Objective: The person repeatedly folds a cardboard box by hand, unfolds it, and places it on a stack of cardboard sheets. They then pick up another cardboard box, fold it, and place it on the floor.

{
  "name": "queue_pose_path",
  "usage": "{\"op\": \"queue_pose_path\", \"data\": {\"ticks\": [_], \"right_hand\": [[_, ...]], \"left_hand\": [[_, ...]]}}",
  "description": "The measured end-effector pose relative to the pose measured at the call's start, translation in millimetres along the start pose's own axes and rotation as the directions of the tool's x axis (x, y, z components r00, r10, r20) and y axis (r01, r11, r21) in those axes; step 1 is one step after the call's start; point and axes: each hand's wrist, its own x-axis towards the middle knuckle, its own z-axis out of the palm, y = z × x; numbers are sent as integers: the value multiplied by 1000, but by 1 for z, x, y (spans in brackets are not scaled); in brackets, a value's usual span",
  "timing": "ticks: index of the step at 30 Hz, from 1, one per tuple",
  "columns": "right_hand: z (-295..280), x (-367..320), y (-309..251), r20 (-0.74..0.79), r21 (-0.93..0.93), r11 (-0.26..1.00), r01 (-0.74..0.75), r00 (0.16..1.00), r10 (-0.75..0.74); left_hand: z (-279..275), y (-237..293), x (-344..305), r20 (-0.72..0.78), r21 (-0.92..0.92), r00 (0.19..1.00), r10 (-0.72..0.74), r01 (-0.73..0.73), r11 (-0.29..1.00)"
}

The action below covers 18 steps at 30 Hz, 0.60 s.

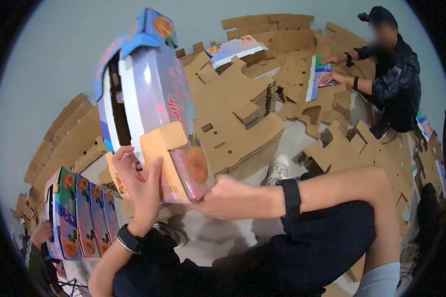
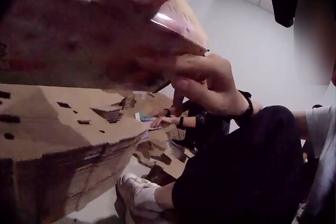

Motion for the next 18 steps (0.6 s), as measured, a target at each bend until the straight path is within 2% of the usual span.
{"op": "queue_pose_path", "data": {"ticks": [1,2,5,6,7,8,10,11,12,14,15,16,18], "right_hand": [[-3,-1,5,-3,-78,997,20,1000,-21],[-6,-4,13,-6,-82,997,11,1000,-12],[-20,-15,36,-29,-174,985,2,1000,-7],[-26,-16,40,2,-161,975,-153,988,155],[-33,-17,42,33,-155,940,-303,950,311],[-41,-18,42,26,-159,941,-298,952,306],[-57,-20,40,200,-68,932,-357,910,363],[-53,-24,37,225,-67,942,-329,915,335],[-52,-25,37,221,-70,943,-326,917,333],[-49,-28,38,327,-130,944,-304,886,330],[-50,-25,36,314,-132,912,-388,856,410],[-52,-23,36,316,-137,914,-383,857,406],[-54,-22,37,352,-196,897,-397,825,442]], "left_hand": [[0,2,0,-2,19,999,40,-40,999],[1,3,2,-8,35,996,85,-85,996],[0,17,5,26,-120,994,105,-101,988],[1,24,7,33,-200,993,117,-108,974],[2,32,4,68,-204,989,133,-116,972],[5,40,3,64,-201,988,140,-125,972],[13,51,-1,131,-273,991,9,27,962],[16,50,-2,144,-224,981,129,-95,970],[16,51,0,202,-136,972,118,-92,986],[18,35,2,227,28,969,99,-109,994],[23,29,1,206,2,976,68,-70,998],[22,25,3,199,-1,978,69,-70,998],[16,15,5,354,133,930,-98,54,990]]}}
